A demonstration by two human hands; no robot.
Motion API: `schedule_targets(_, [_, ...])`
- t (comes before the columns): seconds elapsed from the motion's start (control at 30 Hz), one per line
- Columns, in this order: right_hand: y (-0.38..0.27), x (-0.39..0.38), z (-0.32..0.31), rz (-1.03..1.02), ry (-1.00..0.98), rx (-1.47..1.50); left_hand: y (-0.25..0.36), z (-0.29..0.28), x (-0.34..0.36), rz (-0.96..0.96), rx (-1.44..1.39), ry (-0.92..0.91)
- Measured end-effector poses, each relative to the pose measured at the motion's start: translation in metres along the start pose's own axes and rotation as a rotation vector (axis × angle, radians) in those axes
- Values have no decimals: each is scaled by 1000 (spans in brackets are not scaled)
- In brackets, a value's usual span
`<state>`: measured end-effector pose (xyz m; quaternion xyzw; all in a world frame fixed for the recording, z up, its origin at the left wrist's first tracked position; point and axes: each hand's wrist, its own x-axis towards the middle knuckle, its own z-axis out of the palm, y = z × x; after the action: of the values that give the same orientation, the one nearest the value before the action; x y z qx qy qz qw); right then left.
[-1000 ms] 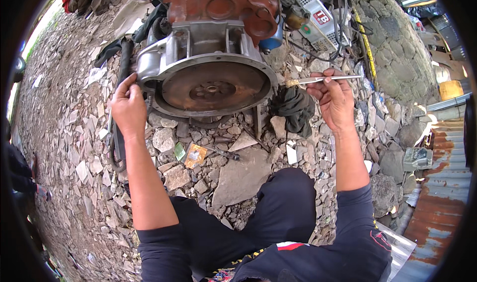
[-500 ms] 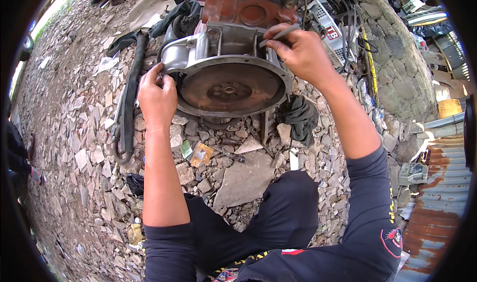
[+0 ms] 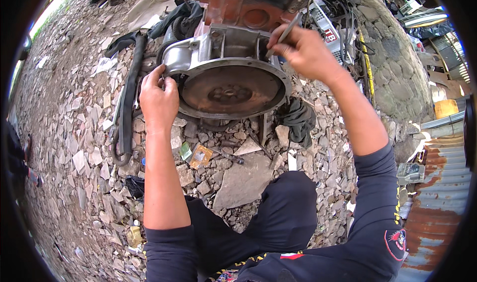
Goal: The person wipes a metal surface on an engine block with a cloth and then uses a pen to mark several points on the flange.
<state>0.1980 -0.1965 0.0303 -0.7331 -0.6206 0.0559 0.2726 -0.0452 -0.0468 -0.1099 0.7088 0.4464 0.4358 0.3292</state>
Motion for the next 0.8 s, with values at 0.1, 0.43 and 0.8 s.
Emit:
schedule_targets(0.1, [8, 0, 1, -12, 36, -2, -3, 1, 1, -24, 31, -20])
schedule_targets(0.43, [15, -2, 13, -213, -1, -84, 1, 3, 0, -34, 45, -5])
schedule_targets(0.8, [16, -10, 1, -41, 58, 159, 0, 1, -1, -39, 33, -36])
